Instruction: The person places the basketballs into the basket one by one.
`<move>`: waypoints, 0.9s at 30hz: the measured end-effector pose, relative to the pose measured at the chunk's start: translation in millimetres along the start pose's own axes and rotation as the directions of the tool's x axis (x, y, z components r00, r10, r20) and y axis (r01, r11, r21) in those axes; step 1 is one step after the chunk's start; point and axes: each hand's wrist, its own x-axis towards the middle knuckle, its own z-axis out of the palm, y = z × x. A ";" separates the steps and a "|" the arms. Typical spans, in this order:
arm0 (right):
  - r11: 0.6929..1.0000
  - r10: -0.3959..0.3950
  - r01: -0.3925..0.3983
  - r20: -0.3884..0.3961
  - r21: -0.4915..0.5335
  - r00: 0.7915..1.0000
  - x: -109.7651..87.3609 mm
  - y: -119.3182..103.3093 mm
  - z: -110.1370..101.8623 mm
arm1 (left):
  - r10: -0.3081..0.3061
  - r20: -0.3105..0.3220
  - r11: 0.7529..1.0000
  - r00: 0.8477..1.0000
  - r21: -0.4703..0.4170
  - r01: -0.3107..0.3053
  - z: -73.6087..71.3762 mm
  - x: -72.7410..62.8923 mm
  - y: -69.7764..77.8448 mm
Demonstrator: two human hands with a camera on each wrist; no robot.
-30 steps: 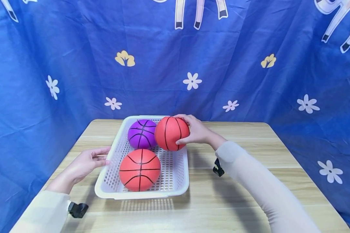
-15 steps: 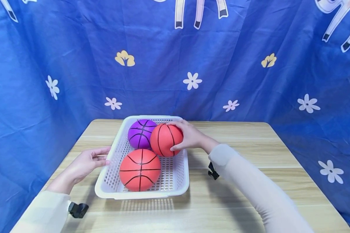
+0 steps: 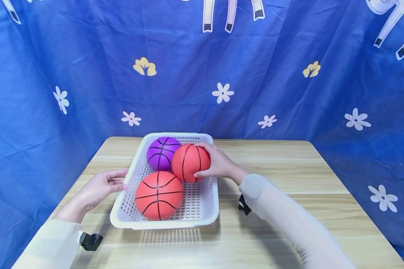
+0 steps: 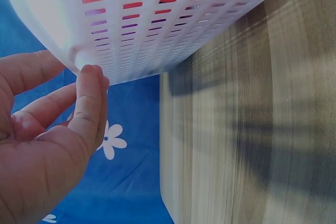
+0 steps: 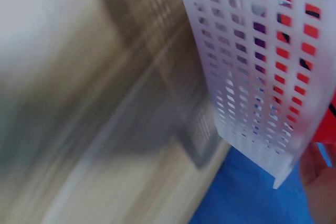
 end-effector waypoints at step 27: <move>0.996 0.012 -0.016 -0.044 -0.089 0.999 -19.5 5.8 -0.9 | 0.020 0.050 0.995 0.999 0.097 -0.025 -8.7 4.3 14.2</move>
